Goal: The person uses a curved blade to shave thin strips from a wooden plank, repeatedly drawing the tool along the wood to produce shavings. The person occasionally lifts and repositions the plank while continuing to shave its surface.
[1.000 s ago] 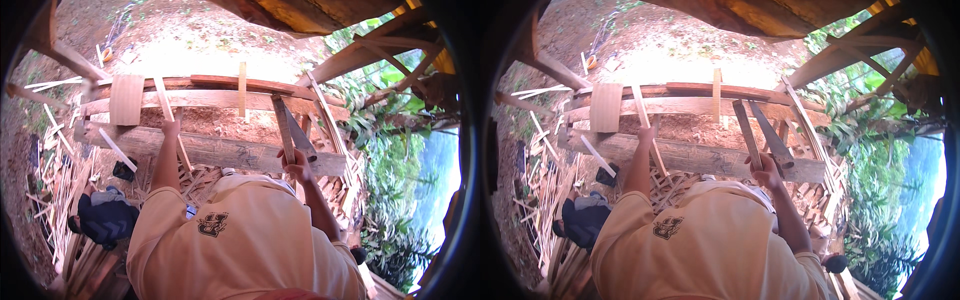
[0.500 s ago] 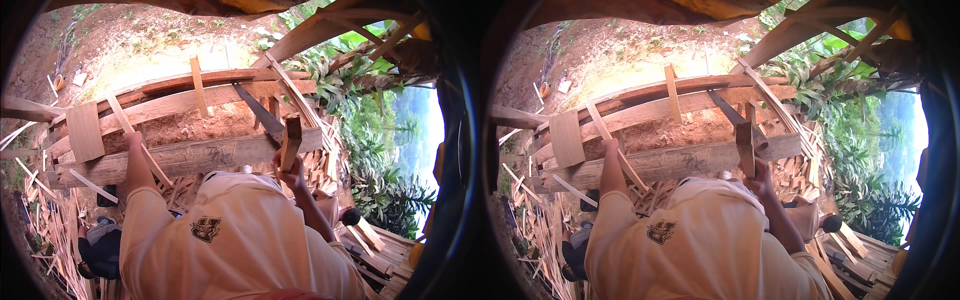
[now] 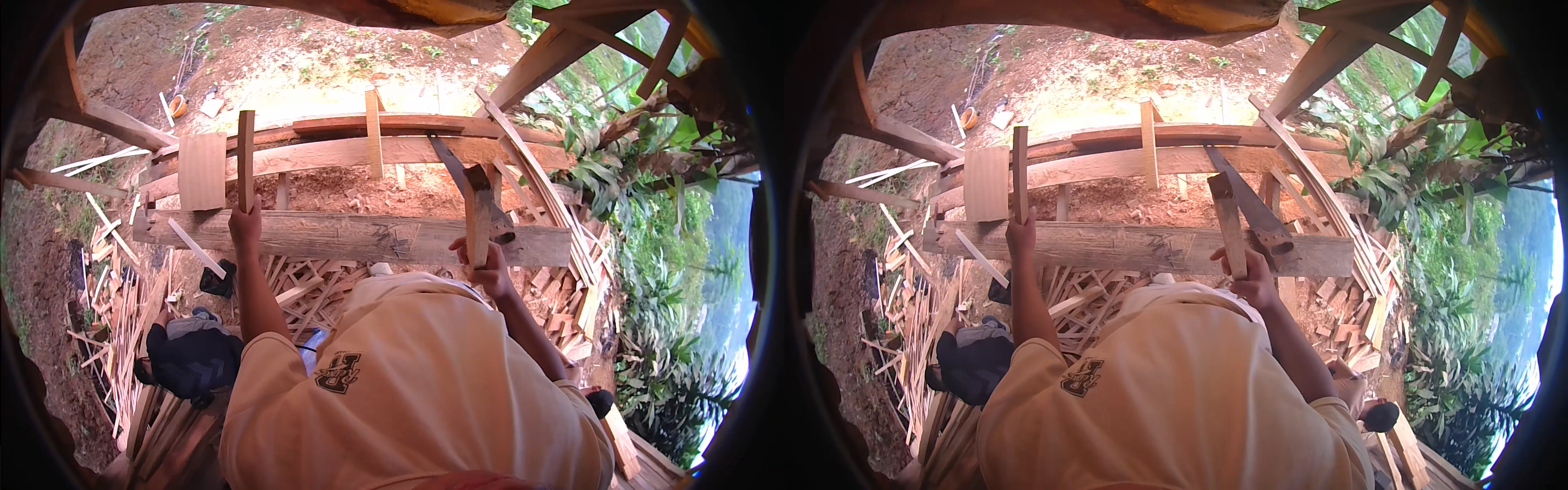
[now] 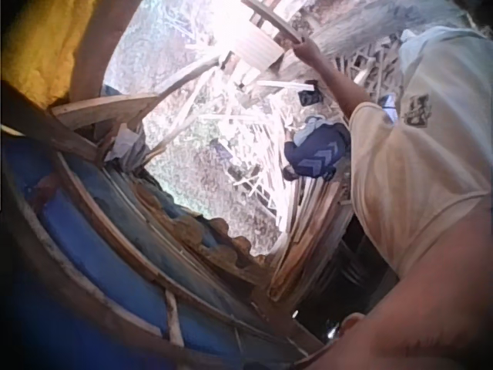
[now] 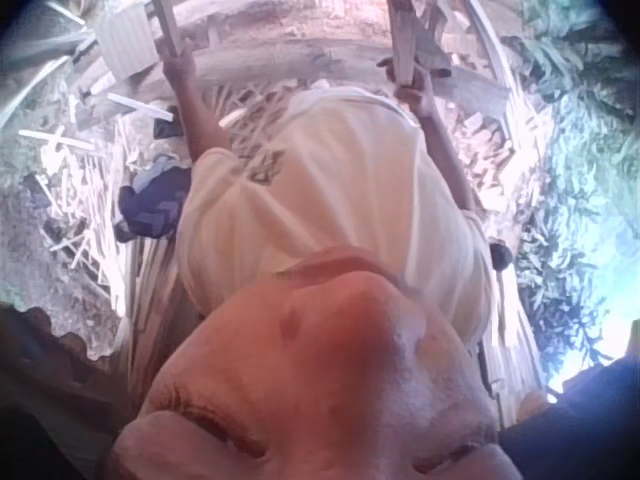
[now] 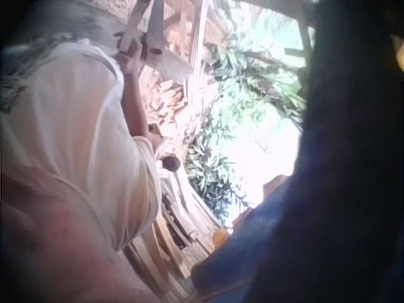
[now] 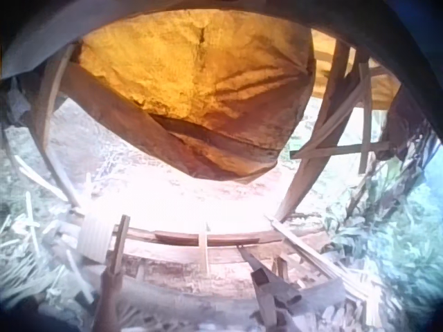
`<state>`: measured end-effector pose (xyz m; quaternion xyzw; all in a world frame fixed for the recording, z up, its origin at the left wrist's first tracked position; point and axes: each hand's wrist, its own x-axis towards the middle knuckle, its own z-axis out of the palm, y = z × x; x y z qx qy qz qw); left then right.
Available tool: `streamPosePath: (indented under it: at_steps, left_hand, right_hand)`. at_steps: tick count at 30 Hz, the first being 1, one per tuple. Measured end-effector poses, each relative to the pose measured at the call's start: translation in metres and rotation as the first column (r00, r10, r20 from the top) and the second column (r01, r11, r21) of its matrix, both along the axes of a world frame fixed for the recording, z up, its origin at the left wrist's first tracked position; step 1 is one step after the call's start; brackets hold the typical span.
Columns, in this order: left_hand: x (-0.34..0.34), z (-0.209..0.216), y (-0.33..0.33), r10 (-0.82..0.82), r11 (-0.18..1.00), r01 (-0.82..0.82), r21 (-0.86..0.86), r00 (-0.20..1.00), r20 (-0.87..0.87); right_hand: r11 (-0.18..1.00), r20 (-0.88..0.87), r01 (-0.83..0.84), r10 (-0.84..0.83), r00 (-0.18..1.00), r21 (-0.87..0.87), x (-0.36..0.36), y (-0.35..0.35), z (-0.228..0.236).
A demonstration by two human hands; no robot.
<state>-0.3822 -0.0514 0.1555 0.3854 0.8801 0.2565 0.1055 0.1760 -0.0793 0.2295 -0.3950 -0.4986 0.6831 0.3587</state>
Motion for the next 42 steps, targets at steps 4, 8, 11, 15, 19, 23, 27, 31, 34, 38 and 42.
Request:
streamPosePath:
  at_steps: [4,8,11,15,19,23,27,31,34,38,42]
  left_hand:
    - [0.014,0.063,-0.045,-0.124,0.990,0.128,-0.055,0.989,0.079]
    - [0.062,0.152,-0.070,-0.158,0.966,0.172,-0.192,0.984,0.084]
    - [0.100,0.201,-0.082,-0.221,0.941,0.226,-0.253,0.974,0.046]
    - [0.158,0.235,-0.080,-0.362,0.889,0.339,-0.307,0.932,-0.020]
    - [0.190,0.234,-0.077,-0.472,0.829,0.439,-0.347,0.881,-0.014]
    - [0.207,0.234,-0.076,-0.589,0.770,0.555,-0.316,0.808,-0.015]
    - [0.220,0.253,-0.079,-0.663,0.733,0.630,-0.256,0.746,-0.064]
    - [0.229,0.259,-0.085,-0.726,0.682,0.707,-0.186,0.684,-0.063]
    - [0.227,0.262,-0.084,-0.769,0.633,0.751,-0.186,0.638,-0.042]
    - [0.225,0.255,-0.079,-0.819,0.570,0.821,-0.009,0.568,-0.075]
    - [0.222,0.248,-0.076,-0.807,0.590,0.807,0.026,0.590,0.002]
  right_hand:
    - [0.978,-0.286,-0.081,0.024,0.958,-0.191,0.006,0.000,-0.019]
    - [0.974,-0.320,-0.002,-0.073,0.944,-0.227,0.014,0.002,-0.040]
    - [1.000,-0.071,0.007,-0.005,0.997,0.018,0.027,0.013,-0.060]
    - [0.989,0.283,-0.059,0.019,0.959,0.135,0.033,0.026,-0.062]
    - [0.972,0.242,-0.154,0.109,0.964,0.175,0.035,0.028,-0.045]
    - [0.996,0.000,-0.072,0.073,0.997,0.058,0.041,0.013,-0.035]
    - [0.996,-0.023,-0.060,0.061,0.998,0.061,0.055,0.001,-0.009]
    - [0.996,-0.138,-0.018,0.029,0.990,0.085,0.061,-0.010,0.016]
    - [0.993,-0.159,-0.018,0.037,0.987,0.119,0.066,-0.014,0.026]
    - [0.990,-0.180,-0.032,0.057,0.982,0.139,0.067,-0.018,0.037]
    - [0.989,-0.189,-0.034,0.061,0.980,0.144,0.067,-0.019,0.039]
